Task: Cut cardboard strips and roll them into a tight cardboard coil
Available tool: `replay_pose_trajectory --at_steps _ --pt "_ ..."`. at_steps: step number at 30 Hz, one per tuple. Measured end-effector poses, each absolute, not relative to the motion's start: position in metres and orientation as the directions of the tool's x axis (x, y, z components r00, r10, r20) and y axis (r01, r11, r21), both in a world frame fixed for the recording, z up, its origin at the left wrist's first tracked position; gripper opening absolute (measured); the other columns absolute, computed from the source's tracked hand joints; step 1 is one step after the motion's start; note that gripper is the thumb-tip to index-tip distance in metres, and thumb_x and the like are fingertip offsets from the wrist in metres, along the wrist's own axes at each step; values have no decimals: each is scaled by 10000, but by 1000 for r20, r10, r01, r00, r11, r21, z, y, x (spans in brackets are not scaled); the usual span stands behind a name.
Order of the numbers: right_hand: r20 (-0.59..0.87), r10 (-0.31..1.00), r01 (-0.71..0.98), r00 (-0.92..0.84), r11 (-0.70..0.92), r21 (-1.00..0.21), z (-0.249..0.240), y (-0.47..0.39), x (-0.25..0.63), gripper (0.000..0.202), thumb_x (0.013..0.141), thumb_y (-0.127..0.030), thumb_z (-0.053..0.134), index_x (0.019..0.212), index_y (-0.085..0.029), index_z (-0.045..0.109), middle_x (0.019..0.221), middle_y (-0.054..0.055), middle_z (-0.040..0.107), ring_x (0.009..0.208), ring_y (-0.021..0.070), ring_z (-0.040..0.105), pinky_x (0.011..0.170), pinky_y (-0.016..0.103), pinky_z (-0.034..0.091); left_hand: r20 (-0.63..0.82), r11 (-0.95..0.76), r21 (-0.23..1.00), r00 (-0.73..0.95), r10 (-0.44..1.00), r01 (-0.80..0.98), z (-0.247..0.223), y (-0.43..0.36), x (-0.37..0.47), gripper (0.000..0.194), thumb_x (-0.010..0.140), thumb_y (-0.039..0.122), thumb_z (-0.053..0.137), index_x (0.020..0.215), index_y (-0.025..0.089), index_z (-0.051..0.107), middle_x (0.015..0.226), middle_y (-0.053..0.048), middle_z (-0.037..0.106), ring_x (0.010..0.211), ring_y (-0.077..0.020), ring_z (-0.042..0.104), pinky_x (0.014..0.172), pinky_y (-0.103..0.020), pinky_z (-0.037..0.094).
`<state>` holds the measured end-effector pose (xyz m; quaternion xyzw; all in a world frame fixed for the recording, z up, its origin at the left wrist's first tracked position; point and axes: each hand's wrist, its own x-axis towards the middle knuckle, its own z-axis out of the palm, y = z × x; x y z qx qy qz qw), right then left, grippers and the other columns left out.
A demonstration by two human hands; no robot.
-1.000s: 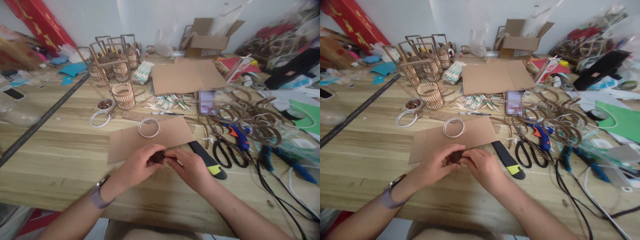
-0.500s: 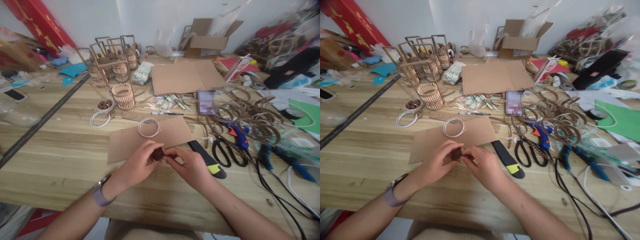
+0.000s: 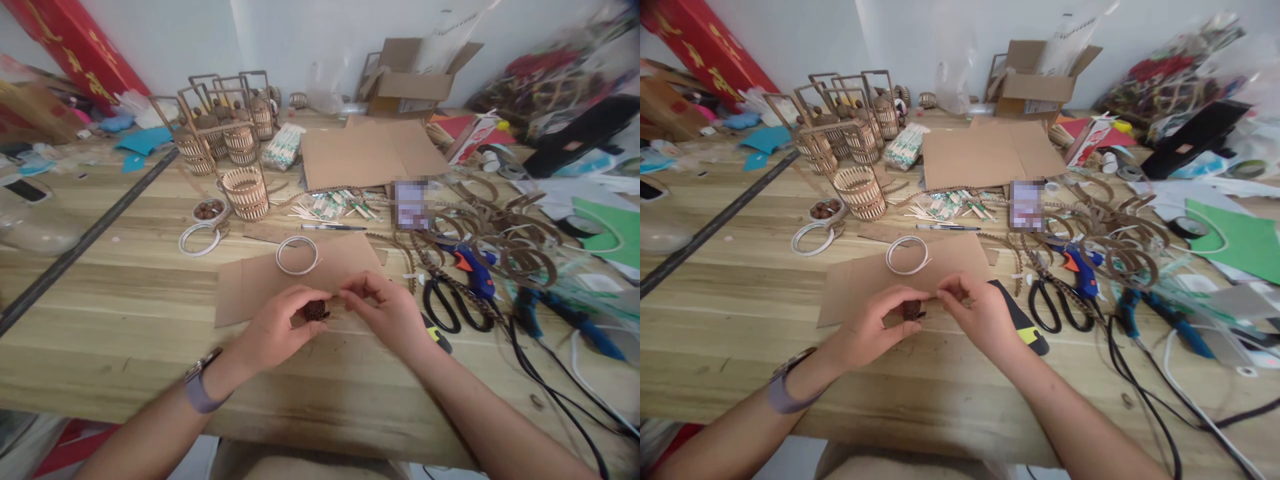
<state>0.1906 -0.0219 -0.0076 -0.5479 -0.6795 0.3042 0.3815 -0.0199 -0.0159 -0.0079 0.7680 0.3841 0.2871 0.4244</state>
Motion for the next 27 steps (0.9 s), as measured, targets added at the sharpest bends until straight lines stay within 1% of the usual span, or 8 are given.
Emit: replay_pose_trajectory --at_steps 2,4,9,11,16,21,24,27 --pt "217 971 575 -102 235 -784 -9 -15 195 90 857 -280 608 844 -216 670 694 1 703 611 155 642 583 256 491 84 -303 884 516 852 356 -9 -15 -22 365 868 211 656 1232 188 632 1077 -64 688 962 -201 636 899 -336 509" --pt "249 952 635 -178 305 -709 -10 -6 198 105 870 -257 588 900 -212 677 774 26 714 657 165 653 601 267 500 49 -241 906 481 875 348 -11 -13 -24 434 867 259 653 1289 180 596 1142 -81 677 1014 -218 630 930 -358 501" --pt "312 854 790 -416 510 -342 -11 21 192 205 908 -163 531 1066 -186 658 1044 110 681 919 226 654 782 336 510 -31 -116 946 438 898 304 -14 -6 -28 416 865 322 643 1250 168 607 1109 -80 673 1011 -224 626 907 -358 506" --pt "304 836 805 -457 534 -257 -13 33 185 216 900 -125 527 1067 -172 656 1069 122 671 981 247 625 832 357 483 -42 -102 949 438 898 300 -12 -4 -28 398 853 318 651 1216 157 617 1091 -81 678 987 -221 631 878 -349 516" --pt "266 794 790 -546 594 -154 -21 50 170 140 905 -125 556 977 -165 669 987 106 680 935 238 585 816 338 414 55 -241 880 416 908 410 -10 -1 -30 297 872 271 635 1144 154 619 1079 -97 685 966 -224 635 883 -380 523" --pt "262 761 777 -593 627 -60 -23 49 169 153 913 -105 535 961 -153 673 935 105 690 889 240 557 785 343 344 226 -475 625 439 870 619 -15 6 -36 259 858 221 671 1104 148 638 1268 -159 623 1221 -324 529 1050 -557 437" --pt "275 745 769 -607 638 -31 -21 47 173 189 913 -88 510 979 -158 673 934 93 695 885 236 545 787 341 324 210 -528 539 502 839 656 -18 10 -38 220 851 242 691 1051 156 665 1374 -166 569 1365 -365 403 1102 -609 385" --pt "310 746 782 -589 623 -14 -18 42 179 209 933 -106 483 994 -162 675 922 85 694 863 233 537 778 343 308 180 -548 529 545 819 648 -20 9 -37 232 837 243 712 1042 141 673 1280 -165 615 1345 -370 424 1093 -586 410"
